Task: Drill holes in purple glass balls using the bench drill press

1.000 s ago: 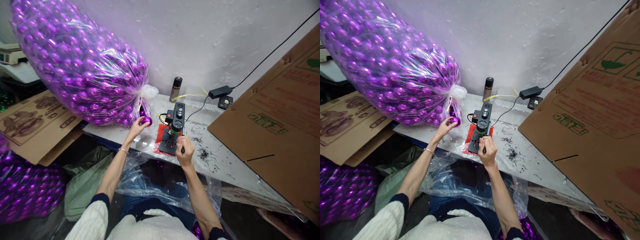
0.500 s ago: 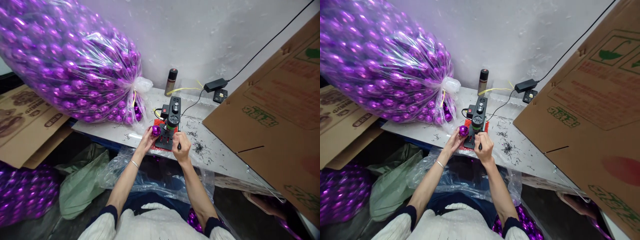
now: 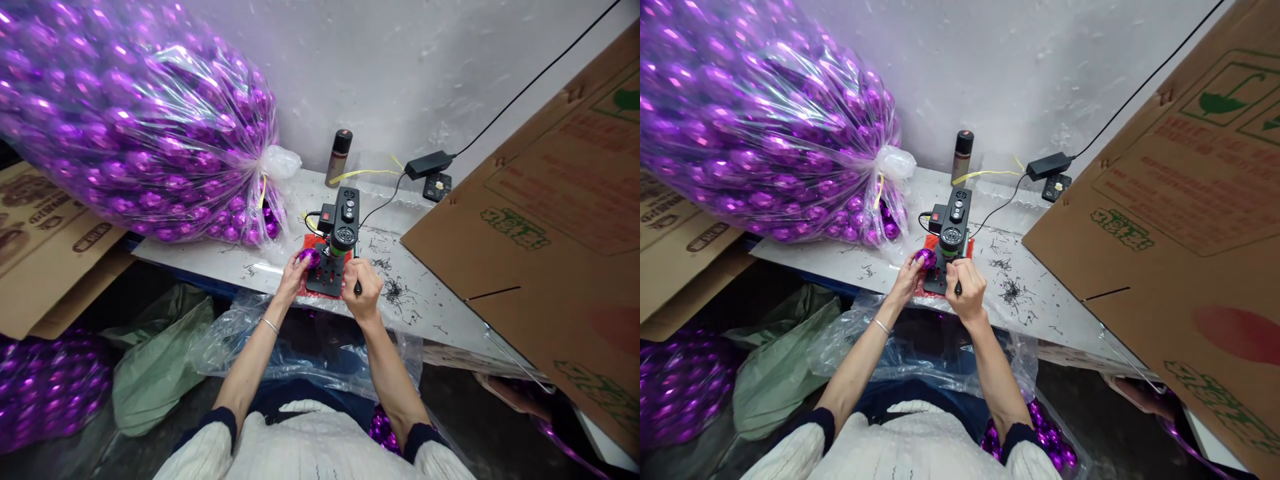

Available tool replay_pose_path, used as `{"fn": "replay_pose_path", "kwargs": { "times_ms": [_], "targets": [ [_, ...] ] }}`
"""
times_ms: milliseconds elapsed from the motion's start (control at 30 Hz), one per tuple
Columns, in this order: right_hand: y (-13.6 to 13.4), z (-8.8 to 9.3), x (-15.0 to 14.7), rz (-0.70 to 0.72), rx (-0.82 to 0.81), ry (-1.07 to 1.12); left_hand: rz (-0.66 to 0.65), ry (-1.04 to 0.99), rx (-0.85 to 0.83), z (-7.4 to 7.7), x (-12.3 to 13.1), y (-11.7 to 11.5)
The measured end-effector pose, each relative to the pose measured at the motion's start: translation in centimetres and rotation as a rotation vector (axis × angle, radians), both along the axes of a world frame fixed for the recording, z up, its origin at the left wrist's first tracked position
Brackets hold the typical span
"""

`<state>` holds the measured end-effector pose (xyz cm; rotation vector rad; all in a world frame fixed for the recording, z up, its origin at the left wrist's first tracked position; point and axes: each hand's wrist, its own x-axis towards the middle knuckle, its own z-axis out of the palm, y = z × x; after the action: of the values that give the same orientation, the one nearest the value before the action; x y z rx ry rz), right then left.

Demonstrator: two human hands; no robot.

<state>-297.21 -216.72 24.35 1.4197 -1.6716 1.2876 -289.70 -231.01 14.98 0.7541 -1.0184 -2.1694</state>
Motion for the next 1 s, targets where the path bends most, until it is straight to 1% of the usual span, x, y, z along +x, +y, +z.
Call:
{"fn": "replay_pose_path", "kwargs": {
  "times_ms": [67, 133, 233, 333, 433, 533, 633, 733, 833, 1000],
  "targets": [
    [0.0, 0.0, 0.0, 0.000, 0.008, -0.009, -0.001, -0.065, -0.044, -0.3, -0.3, 0.3],
    [0.1, -0.1, 0.0, 0.003, 0.012, -0.018, -0.016, -0.102, -0.143, -0.7, -0.5, 0.5],
    [0.1, -0.1, 0.0, 0.005, 0.008, -0.013, -0.020, -0.165, -0.433, -1.1, -0.4, 0.9],
    [0.1, -0.2, 0.1, 0.005, 0.003, -0.005, -0.009, -0.330, -0.715, -1.3, -0.3, 1.1],
    [0.2, -0.4, 0.0, 0.005, 0.010, -0.017, -0.021, -0.466, -0.903, -1.3, -0.1, 1.3],
    [0.2, -0.6, 0.0, 0.005, 0.019, -0.022, -0.081, -0.466, -1.035, -1.2, -0.2, 1.5],
    [0.3, -0.7, -0.1, 0.014, 0.022, -0.020, -0.114, -0.370, -1.082, -1.2, -0.7, 1.8],
    [0.4, -0.6, 0.0, 0.017, 0.030, -0.023, -0.083, -0.294, -1.028, -1.4, -1.2, 2.1],
    [0.5, -0.8, 0.0, 0.018, 0.031, -0.020, -0.077, -0.263, -0.956, -1.5, -1.3, 2.4],
    [0.2, -2.3, 0.2, 0.028, -0.019, -0.028, -0.103, -0.272, -0.924, -1.6, -1.2, 2.3]
  ]
}}
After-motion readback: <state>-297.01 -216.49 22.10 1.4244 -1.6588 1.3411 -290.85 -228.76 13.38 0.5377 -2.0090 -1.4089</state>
